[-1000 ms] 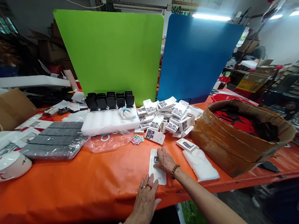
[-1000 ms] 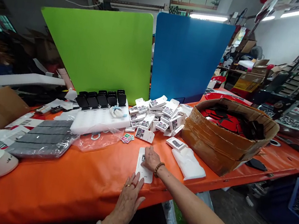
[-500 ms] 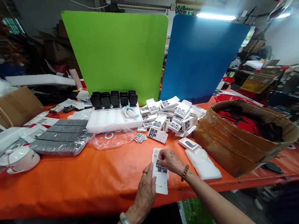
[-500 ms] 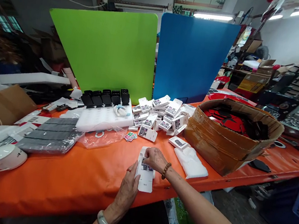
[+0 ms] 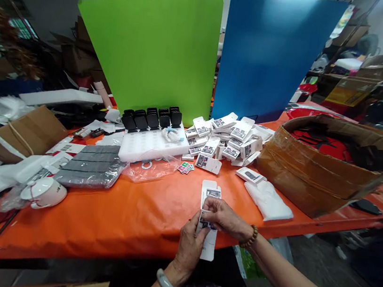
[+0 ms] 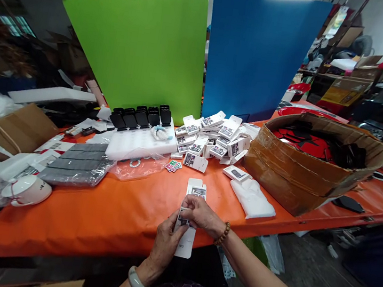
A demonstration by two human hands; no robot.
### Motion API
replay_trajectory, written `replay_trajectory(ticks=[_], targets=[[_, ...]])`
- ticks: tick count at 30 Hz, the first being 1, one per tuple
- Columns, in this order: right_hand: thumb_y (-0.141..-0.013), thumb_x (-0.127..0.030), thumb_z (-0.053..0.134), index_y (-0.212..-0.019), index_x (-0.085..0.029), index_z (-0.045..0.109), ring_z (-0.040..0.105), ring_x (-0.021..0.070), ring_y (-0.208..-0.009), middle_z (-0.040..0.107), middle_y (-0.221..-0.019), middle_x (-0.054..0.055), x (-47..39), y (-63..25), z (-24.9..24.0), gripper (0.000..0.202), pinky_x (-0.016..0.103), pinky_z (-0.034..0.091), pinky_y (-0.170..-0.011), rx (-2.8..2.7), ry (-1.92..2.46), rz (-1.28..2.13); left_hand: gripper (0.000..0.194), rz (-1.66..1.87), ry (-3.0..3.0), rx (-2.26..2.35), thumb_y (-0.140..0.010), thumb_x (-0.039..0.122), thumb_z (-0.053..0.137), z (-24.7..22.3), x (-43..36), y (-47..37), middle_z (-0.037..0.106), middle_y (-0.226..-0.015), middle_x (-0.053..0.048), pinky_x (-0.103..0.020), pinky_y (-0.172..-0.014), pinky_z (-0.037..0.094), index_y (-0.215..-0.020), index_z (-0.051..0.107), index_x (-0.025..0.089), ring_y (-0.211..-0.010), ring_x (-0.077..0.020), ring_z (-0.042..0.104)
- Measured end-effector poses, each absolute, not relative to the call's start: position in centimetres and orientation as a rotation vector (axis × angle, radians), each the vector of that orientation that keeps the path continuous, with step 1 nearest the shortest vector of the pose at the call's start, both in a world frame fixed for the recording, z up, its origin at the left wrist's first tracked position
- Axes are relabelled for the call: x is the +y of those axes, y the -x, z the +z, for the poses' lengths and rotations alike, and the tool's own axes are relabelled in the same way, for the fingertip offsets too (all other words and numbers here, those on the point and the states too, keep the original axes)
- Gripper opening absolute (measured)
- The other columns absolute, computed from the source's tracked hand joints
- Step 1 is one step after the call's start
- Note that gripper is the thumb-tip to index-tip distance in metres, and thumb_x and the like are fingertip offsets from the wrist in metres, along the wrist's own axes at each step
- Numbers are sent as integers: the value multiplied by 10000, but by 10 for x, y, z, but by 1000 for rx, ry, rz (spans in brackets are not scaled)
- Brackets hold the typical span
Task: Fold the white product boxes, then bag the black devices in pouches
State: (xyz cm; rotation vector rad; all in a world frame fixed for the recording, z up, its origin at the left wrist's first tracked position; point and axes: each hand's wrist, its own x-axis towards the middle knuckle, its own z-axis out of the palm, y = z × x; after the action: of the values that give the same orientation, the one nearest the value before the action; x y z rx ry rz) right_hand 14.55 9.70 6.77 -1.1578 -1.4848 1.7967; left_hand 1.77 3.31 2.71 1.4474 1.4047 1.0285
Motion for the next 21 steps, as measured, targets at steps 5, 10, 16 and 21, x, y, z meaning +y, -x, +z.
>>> replay_trajectory(ticks=[5, 10, 16, 21], targets=[[-711, -230, 588, -789, -203, 527, 441, 92, -475, 548, -674, -28, 79, -144, 65, 103, 224, 373, -450, -1587, 1252, 1289, 268, 1132, -1071, 1209, -831, 364, 578, 26, 28, -14, 689, -795, -26, -261, -653, 480, -986, 671, 166, -716, -182, 612], [-691, -323, 689, -977, -205, 532, 493, 119, -585, 592, -911, 36, 59, -151, 45, 347, 278, 454, -592, -1439, 1412, 1015, 350, 1245, -667, 1198, -750, 462, 668, 20, 30, -12, 670, -698, -6, -227, -532, 450, -872, 668, 134, -567, -130, 567], [-708, -384, 692, -873, -191, 514, 575, 142, -616, 618, -713, -12, 40, -154, 11, 310, 262, 465, -585, -1136, 1142, 1701, 347, 1268, -664, 1227, -726, 448, 697, 14, 23, -15, 686, -699, -21, -220, -540, 470, -827, 663, 118, -572, -126, 586], [-749, -309, 680, -1207, -229, 444, 525, 119, -598, 586, -750, -34, 28, -164, -3, 521, 239, 444, -556, -1247, 1179, 1472, 470, 1209, -729, 1177, -714, 341, 724, 16, 14, -8, 715, -942, -82, -270, -634, 525, -1118, 585, 146, -688, -171, 662]])
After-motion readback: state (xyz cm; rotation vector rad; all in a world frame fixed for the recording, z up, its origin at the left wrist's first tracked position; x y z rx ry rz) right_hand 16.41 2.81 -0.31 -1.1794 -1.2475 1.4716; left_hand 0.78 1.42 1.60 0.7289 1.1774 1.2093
